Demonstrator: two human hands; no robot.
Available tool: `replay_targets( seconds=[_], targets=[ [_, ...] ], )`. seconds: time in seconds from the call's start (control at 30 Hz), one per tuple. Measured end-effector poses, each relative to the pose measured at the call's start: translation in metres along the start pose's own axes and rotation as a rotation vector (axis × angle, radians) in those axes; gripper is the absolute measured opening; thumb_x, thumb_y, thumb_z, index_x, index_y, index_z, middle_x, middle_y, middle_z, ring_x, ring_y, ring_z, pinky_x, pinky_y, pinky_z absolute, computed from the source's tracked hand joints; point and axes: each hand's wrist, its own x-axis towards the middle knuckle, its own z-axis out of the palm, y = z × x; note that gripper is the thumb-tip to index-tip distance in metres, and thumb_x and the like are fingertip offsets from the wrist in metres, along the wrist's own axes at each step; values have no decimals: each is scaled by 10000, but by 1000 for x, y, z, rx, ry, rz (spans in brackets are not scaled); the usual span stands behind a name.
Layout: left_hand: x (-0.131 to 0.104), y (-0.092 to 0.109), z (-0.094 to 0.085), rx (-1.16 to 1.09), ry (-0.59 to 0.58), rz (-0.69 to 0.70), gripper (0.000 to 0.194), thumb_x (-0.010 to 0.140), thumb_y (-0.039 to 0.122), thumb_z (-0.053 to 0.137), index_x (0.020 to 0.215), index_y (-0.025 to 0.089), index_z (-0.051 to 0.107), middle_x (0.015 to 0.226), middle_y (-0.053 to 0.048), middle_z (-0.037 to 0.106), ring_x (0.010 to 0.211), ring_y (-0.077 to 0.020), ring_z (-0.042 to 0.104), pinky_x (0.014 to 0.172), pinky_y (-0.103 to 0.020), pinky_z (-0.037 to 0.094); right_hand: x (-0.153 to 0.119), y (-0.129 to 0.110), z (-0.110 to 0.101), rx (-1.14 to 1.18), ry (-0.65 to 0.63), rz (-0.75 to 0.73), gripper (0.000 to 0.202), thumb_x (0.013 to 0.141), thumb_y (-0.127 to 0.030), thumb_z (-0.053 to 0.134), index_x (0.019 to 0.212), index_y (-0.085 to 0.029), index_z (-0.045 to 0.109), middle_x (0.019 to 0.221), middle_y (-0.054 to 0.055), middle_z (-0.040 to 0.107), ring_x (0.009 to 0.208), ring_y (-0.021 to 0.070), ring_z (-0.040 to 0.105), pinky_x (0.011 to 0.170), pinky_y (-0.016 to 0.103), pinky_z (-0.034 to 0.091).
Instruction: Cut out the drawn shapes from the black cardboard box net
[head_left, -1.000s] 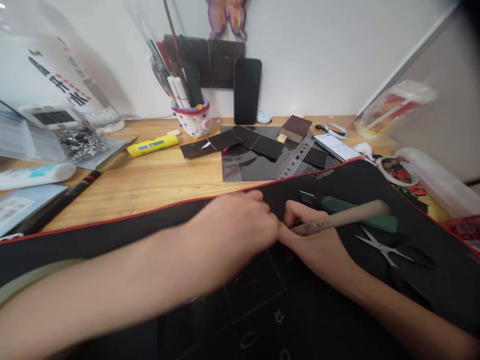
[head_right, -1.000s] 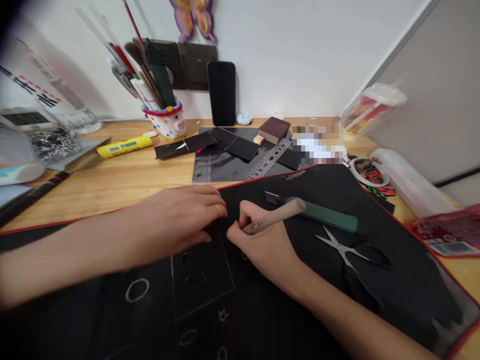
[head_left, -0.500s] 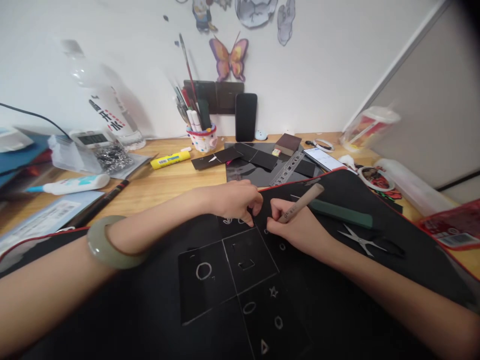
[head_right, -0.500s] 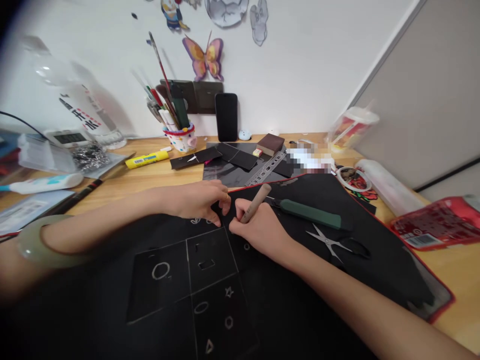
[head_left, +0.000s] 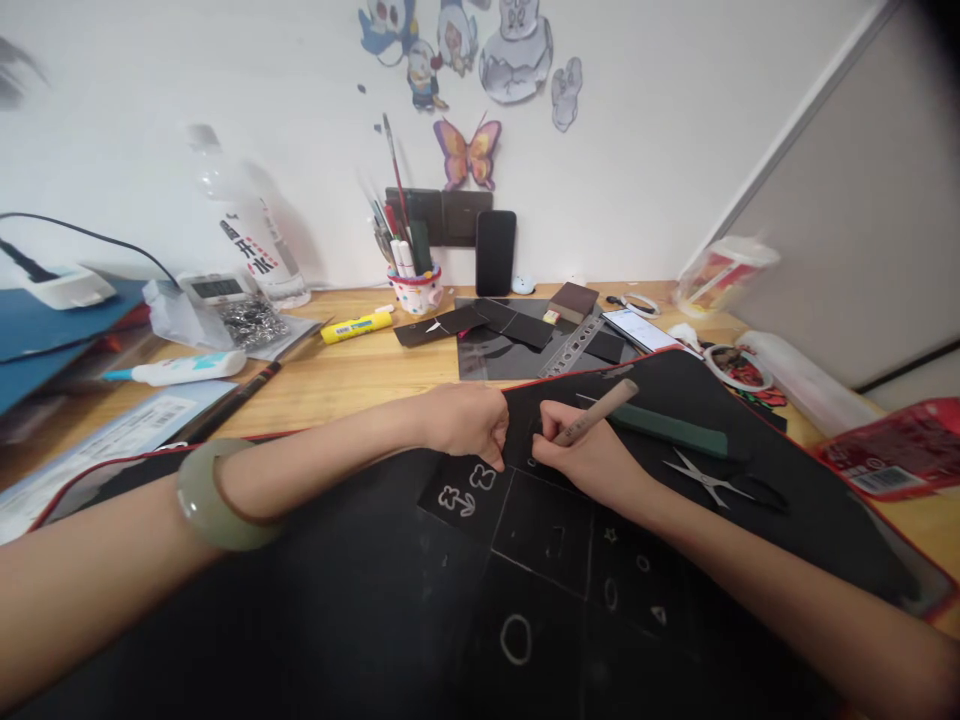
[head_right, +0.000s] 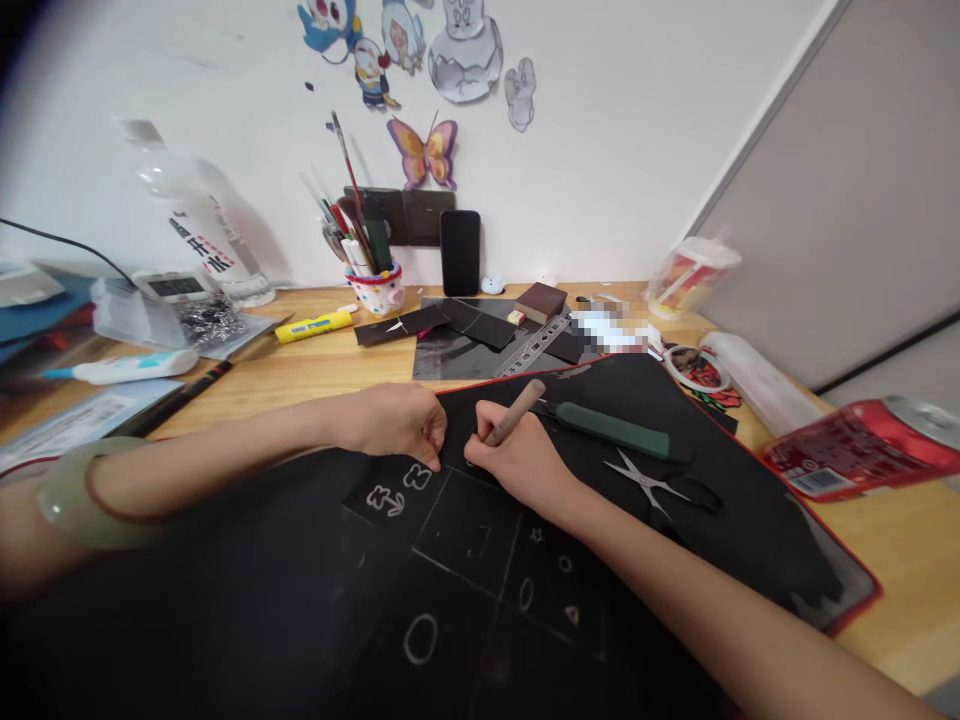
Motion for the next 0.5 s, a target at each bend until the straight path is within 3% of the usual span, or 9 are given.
replay_targets(
  seconds=[0.2,0.5],
  targets=[
    [-9,9,11,-53,38,-120,179,630,322,680,732,178,650,688,-7,633,600,-143,538,531,-246,335,0,-1,-1,-4,-22,-17,222,649,-135,477,553,-201,289,509,-80,290,499,75,273,460,229,209],
    [-14,13,15,-145,1,-171,161,667,299,644,752,163,631,713,-12,636,634,-133,546,538,-227,355,8,0,-6,-29,-148,-38,226,651,-146,494,565,-202,292,508,-83,273,496,77,271,457,236,200]
  ],
)
